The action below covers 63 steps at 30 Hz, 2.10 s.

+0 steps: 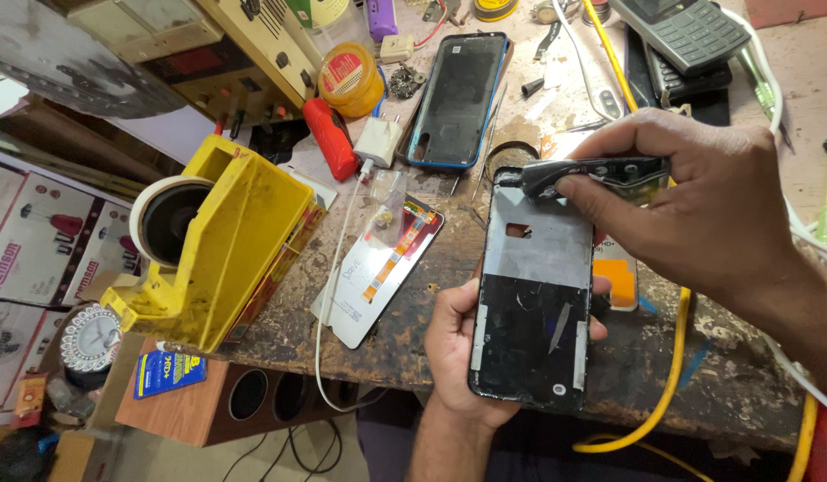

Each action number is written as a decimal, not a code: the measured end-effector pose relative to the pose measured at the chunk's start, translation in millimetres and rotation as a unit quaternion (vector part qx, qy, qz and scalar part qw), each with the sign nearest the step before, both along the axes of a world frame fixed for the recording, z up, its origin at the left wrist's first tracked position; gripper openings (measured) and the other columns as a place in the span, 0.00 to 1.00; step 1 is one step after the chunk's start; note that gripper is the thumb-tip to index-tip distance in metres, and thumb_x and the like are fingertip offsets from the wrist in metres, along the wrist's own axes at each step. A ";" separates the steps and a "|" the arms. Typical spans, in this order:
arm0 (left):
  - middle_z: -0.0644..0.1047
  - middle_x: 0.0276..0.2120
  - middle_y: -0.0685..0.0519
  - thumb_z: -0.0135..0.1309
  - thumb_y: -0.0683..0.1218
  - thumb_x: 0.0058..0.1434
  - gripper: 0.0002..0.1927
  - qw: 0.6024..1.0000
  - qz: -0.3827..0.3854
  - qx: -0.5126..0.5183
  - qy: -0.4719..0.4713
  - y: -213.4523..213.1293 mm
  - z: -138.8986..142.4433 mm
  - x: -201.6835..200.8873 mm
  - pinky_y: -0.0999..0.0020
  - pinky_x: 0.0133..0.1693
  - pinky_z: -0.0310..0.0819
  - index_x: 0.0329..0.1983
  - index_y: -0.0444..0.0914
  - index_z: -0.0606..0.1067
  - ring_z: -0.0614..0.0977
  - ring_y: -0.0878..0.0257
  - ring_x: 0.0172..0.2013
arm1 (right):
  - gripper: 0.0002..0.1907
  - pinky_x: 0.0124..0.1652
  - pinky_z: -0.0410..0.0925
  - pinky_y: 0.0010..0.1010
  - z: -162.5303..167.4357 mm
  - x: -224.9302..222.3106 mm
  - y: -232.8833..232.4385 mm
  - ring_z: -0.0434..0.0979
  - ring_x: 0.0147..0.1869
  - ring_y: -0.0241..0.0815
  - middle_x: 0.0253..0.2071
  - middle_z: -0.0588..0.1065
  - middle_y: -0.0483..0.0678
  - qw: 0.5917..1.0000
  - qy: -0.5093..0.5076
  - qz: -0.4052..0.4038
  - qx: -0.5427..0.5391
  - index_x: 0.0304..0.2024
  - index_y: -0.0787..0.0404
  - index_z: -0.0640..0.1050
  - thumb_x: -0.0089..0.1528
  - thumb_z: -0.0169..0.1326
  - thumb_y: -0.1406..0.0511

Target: The person holds a disassembled smartphone and scrapes old adhesive and residue from its frame with a metal scraping tool. They then apply adhesive from a glue tube to the frame, peel the backing from a new battery adhesive sticker, and press and reposition internal components inside the phone body.

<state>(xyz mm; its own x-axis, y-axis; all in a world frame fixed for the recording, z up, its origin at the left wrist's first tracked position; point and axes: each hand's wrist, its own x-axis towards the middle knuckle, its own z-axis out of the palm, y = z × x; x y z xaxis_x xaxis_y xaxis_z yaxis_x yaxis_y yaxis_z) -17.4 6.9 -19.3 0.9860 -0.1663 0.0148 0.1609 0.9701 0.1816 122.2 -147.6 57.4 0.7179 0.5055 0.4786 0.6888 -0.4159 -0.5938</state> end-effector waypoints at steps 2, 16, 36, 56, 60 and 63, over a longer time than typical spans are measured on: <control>0.72 0.59 0.23 0.28 0.58 0.74 0.39 1.000 0.003 0.009 0.005 -0.2 -0.2 -0.5 0.52 0.51 0.82 0.76 0.24 0.60 0.83 0.36 0.50 | 0.12 0.22 0.67 0.21 0.3 -2.0 0.3 0.80 0.25 0.29 0.34 0.82 0.44 1.000 0.015 -0.018 -0.006 0.43 0.60 0.84 0.60 0.68 0.62; 0.73 0.59 0.24 0.29 0.59 0.74 0.40 1.000 -0.007 -0.002 0.005 1.2 -1.5 -0.5 0.51 0.52 0.82 0.75 0.23 0.61 0.82 0.35 0.51 | 0.12 0.20 0.62 0.20 2.7 -5.8 0.7 0.74 0.22 0.27 0.32 0.82 0.43 1.000 0.003 0.000 0.002 0.42 0.61 0.84 0.58 0.68 0.63; 0.73 0.59 0.24 0.29 0.59 0.73 0.40 1.000 -0.005 -0.008 0.007 0.9 -0.7 -0.6 0.51 0.52 0.81 0.74 0.23 0.61 0.82 0.35 0.50 | 0.12 0.17 0.61 0.20 2.2 -8.3 0.5 0.73 0.20 0.26 0.32 0.82 0.42 1.000 0.024 0.003 0.010 0.42 0.61 0.84 0.58 0.68 0.64; 0.72 0.60 0.23 0.29 0.59 0.73 0.40 1.000 -0.007 0.002 0.005 2.1 -0.8 -0.8 0.50 0.54 0.80 0.76 0.24 0.60 0.82 0.35 0.51 | 0.12 0.22 0.66 0.20 0.7 -5.2 3.9 0.78 0.25 0.27 0.34 0.82 0.43 0.998 0.040 -0.018 0.037 0.45 0.61 0.83 0.61 0.66 0.64; 0.72 0.60 0.23 0.29 0.59 0.74 0.40 1.000 -0.007 -0.012 0.006 1.7 -1.0 -1.4 0.50 0.53 0.81 0.76 0.23 0.60 0.82 0.34 0.51 | 0.12 0.20 0.64 0.19 1.7 -5.6 3.5 0.76 0.23 0.25 0.34 0.82 0.43 1.000 0.017 -0.016 0.010 0.44 0.60 0.84 0.60 0.67 0.63; 0.72 0.60 0.23 0.29 0.59 0.73 0.40 1.000 -0.008 -0.015 0.003 1.6 -1.2 -1.6 0.50 0.53 0.81 0.76 0.23 0.60 0.82 0.35 0.51 | 0.11 0.18 0.61 0.20 2.1 -5.6 3.0 0.73 0.19 0.27 0.32 0.82 0.44 1.000 0.005 -0.020 0.000 0.43 0.61 0.84 0.59 0.67 0.63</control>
